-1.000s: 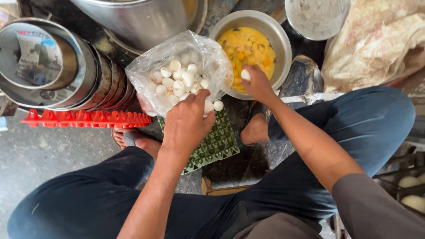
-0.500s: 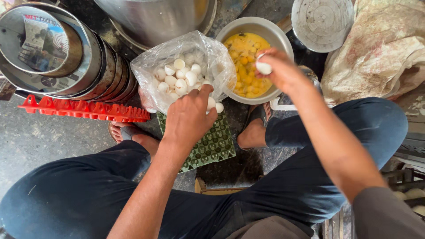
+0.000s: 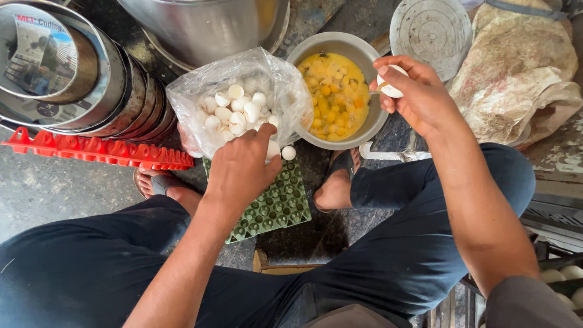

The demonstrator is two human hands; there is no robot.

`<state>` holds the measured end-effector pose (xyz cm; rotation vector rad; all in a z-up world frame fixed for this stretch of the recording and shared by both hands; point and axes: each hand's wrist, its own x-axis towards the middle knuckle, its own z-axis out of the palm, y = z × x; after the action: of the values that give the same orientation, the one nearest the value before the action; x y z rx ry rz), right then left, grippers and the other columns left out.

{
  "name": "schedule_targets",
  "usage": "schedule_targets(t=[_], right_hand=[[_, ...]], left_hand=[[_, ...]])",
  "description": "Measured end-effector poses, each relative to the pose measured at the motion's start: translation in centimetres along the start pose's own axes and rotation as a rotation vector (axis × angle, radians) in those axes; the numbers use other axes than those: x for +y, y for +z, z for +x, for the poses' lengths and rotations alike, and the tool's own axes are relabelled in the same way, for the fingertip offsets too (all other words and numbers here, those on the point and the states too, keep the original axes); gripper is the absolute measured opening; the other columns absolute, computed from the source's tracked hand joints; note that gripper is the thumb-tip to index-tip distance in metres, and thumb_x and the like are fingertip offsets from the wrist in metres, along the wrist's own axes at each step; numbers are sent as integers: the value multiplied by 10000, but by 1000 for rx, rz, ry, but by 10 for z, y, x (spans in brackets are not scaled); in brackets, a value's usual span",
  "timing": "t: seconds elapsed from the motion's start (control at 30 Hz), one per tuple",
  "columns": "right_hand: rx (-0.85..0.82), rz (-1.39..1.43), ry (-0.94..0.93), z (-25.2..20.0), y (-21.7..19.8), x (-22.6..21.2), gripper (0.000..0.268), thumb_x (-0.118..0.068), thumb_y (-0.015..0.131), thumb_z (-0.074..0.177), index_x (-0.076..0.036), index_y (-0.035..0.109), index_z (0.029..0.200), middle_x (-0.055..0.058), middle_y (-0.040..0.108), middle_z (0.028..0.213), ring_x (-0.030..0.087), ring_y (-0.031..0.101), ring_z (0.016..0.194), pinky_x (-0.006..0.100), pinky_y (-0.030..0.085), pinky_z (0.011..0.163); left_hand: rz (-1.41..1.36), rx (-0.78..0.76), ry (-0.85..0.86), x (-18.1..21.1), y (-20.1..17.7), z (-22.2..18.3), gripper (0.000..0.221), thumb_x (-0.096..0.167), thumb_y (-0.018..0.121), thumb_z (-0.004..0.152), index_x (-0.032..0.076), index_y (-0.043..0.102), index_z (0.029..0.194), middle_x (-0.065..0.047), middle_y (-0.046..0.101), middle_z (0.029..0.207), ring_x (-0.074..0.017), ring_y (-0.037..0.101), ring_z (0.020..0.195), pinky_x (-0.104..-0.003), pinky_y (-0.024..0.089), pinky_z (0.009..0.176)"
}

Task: The person cracks eggs into a bowl by hand, placing the eggshells into a plastic bag and discarding unusable eggs into a tray.

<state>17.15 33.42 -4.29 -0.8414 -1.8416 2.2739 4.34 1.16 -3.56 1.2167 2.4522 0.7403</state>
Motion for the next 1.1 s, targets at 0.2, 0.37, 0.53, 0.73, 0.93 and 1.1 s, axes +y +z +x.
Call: schedule_targets(t=[0.2, 0.37, 0.53, 0.73, 0.93, 1.1], right_hand=[[35, -142, -29, 0, 4, -3, 292, -219, 636, 1057, -16, 614, 1266, 142, 712, 1002, 101, 525, 583, 256, 425, 509], [-4, -308, -86, -7, 16, -12, 340, -230, 592, 1083, -25, 563, 1352, 122, 708, 1089, 73, 529, 596, 240, 423, 489], [84, -440, -283, -24, 26, -19, 431, -174, 604, 1097, -61, 451, 1483, 100, 673, 1193, 80, 576, 620, 220, 449, 483], [252, -687, -514, -36, 31, -33, 434, -156, 604, 1194, -68, 411, 1572, 99, 655, 1436, 124, 611, 675, 248, 515, 575], [210, -884, -513, -29, 28, -24, 441, -148, 638, 1161, -68, 463, 1557, 142, 676, 1342, 145, 652, 694, 304, 533, 616], [225, -704, -345, -17, 17, -6, 418, -185, 647, 1094, -56, 531, 1474, 100, 677, 1075, 109, 626, 707, 258, 514, 646]], left_hand=[[9, -32, -29, 1, -1, 3, 419, 213, 745, 821, 54, 606, 1182, -190, 712, 880, -404, 705, 744, -501, 565, 664], [5, -34, -29, 1, 1, 4, 433, 223, 757, 811, 53, 603, 1178, -192, 713, 886, -407, 704, 748, -505, 563, 668], [27, -16, -33, -3, 2, 5, 468, 234, 764, 797, 47, 590, 1189, -196, 710, 875, -411, 703, 757, -505, 564, 661], [20, 26, -17, -4, 4, 3, 438, 226, 750, 820, 54, 593, 1191, -193, 713, 868, -418, 697, 751, -510, 561, 669], [2, 42, -15, -6, 6, 5, 452, 238, 749, 820, 58, 593, 1204, -206, 712, 870, -425, 696, 758, -520, 557, 687], [10, 81, -109, -2, -4, 9, 495, 270, 742, 826, 87, 586, 1258, -210, 720, 882, -409, 705, 783, -503, 564, 727]])
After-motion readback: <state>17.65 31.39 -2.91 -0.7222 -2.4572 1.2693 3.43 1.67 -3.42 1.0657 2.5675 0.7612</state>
